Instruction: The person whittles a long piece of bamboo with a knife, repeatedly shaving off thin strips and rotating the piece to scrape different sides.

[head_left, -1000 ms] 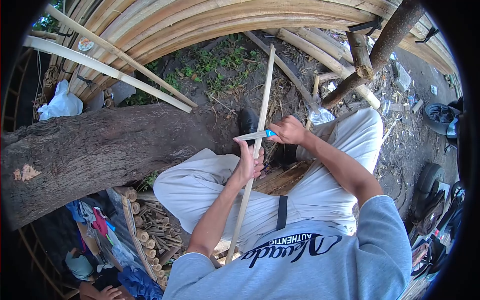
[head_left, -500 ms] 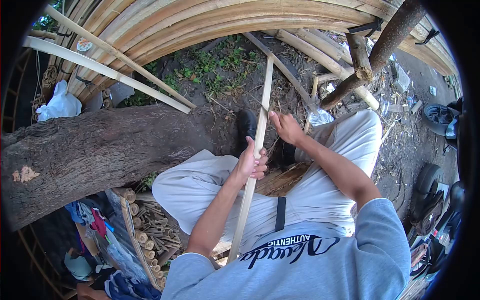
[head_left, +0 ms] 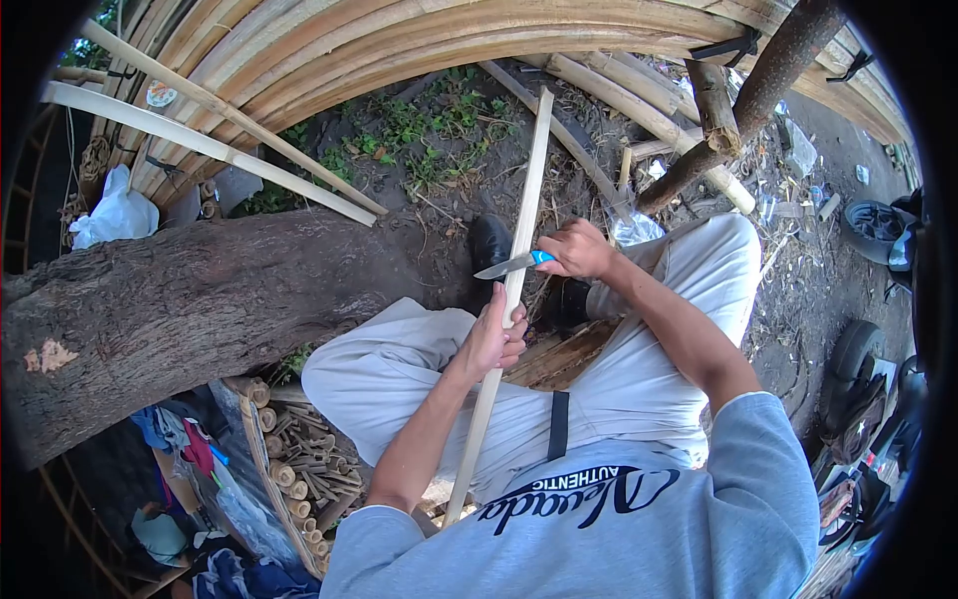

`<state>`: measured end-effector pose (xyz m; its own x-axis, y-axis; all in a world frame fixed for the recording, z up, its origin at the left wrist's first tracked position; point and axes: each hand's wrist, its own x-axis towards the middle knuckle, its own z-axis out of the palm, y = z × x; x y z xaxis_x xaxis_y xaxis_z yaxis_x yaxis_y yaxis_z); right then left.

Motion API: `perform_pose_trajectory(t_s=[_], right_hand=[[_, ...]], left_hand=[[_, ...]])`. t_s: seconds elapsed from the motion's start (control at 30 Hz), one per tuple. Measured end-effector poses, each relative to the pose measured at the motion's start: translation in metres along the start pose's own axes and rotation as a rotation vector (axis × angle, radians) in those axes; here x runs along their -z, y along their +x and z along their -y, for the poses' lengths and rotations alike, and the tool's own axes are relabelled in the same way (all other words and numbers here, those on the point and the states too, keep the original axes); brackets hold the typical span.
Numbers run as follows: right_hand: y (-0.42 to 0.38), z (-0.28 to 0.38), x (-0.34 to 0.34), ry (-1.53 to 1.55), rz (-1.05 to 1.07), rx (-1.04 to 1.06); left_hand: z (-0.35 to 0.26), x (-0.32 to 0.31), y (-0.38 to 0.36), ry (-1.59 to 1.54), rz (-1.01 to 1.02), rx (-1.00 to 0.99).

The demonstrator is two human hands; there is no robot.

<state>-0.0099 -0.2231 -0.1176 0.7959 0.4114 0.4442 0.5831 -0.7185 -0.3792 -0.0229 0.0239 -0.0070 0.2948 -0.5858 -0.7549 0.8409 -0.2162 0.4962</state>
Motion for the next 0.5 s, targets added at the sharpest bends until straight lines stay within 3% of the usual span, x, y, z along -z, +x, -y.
perform_pose_trajectory(t_s=[0.17,0.23,0.27,0.33,0.5], right_hand=[[-0.001,-0.006,-0.008,-0.017,0.023,-0.016],[0.0,-0.004,-0.008,-0.006,-0.01,-0.245],[-0.002,-0.018,-0.011,-0.038,-0.09,-0.522],[-0.011,-0.037,-0.005,-0.169,0.016,-0.501],[-0.009,-0.042,-0.016,-0.196,-0.05,-0.615]], left_hand=[[0.004,0.005,0.006,0.014,-0.063,-0.002],[0.003,0.004,0.003,0.039,-0.078,-0.013],[0.006,0.001,0.001,0.04,-0.078,-0.014],[0.012,-0.005,-0.002,0.048,-0.06,0.024],[0.005,-0.004,0.003,0.049,-0.064,0.043]])
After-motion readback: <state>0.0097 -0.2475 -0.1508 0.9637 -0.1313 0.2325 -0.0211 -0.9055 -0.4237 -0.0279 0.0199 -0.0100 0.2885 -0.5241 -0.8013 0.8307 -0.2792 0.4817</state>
